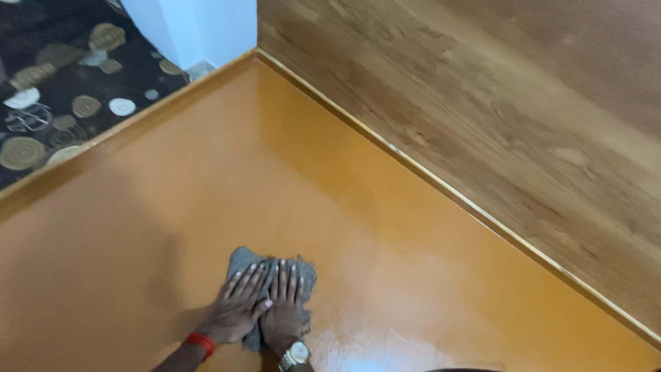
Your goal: The person sits on the floor and scrubs a section of the orange surface using a grey cloth. They move the cloth back and forth to clean the area, occasionally adjusting the cloth in their hands.
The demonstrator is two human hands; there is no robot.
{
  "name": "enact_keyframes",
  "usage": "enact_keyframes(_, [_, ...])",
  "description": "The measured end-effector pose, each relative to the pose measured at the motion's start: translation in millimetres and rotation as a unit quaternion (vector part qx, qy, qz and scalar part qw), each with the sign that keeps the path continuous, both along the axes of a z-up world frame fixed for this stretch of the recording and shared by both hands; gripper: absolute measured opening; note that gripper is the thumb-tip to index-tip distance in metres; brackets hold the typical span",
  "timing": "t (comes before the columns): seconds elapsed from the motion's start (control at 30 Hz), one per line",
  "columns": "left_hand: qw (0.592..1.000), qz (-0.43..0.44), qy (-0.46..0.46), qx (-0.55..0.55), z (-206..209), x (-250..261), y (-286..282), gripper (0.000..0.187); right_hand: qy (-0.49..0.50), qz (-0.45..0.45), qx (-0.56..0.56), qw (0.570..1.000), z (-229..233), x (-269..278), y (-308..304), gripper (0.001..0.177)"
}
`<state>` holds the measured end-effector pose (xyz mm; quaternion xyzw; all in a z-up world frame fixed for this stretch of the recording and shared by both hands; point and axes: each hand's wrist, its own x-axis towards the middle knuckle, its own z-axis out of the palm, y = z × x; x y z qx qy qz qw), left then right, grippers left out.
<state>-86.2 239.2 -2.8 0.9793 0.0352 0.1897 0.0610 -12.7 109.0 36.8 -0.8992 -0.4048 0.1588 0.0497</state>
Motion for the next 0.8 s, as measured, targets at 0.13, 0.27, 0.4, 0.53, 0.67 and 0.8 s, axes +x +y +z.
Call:
enact_keyframes(0.13, [1.0,0.003,0.013,-0.006,-9,0,1,0.072,-0.168,0.0,0.126,0.978,-14,0,0,0.074])
enact_keyframes(0.27, [0.999,0.027,0.019,-0.024,-14,3,-1,0.074,-0.109,-0.003,0.13,0.986,-19,9,2,0.072])
enact_keyframes(0.4, [0.997,0.044,0.035,-0.043,-13,34,12,0.072,-0.157,-0.003,0.076,0.985,-20,31,20,0.067])
enact_keyframes(0.53, [0.984,0.055,0.137,-0.096,-14,85,43,0.075,-0.126,-0.053,0.16,0.978,-24,68,50,0.063])
enact_keyframes(0.67, [0.982,0.048,0.124,-0.134,-21,143,76,0.076,-0.169,-0.066,0.114,0.977,-26,120,88,0.064])
enact_keyframes(0.8, [0.986,0.049,0.087,-0.134,-25,194,105,0.076,-0.221,-0.067,0.098,0.968,-29,165,118,0.065])
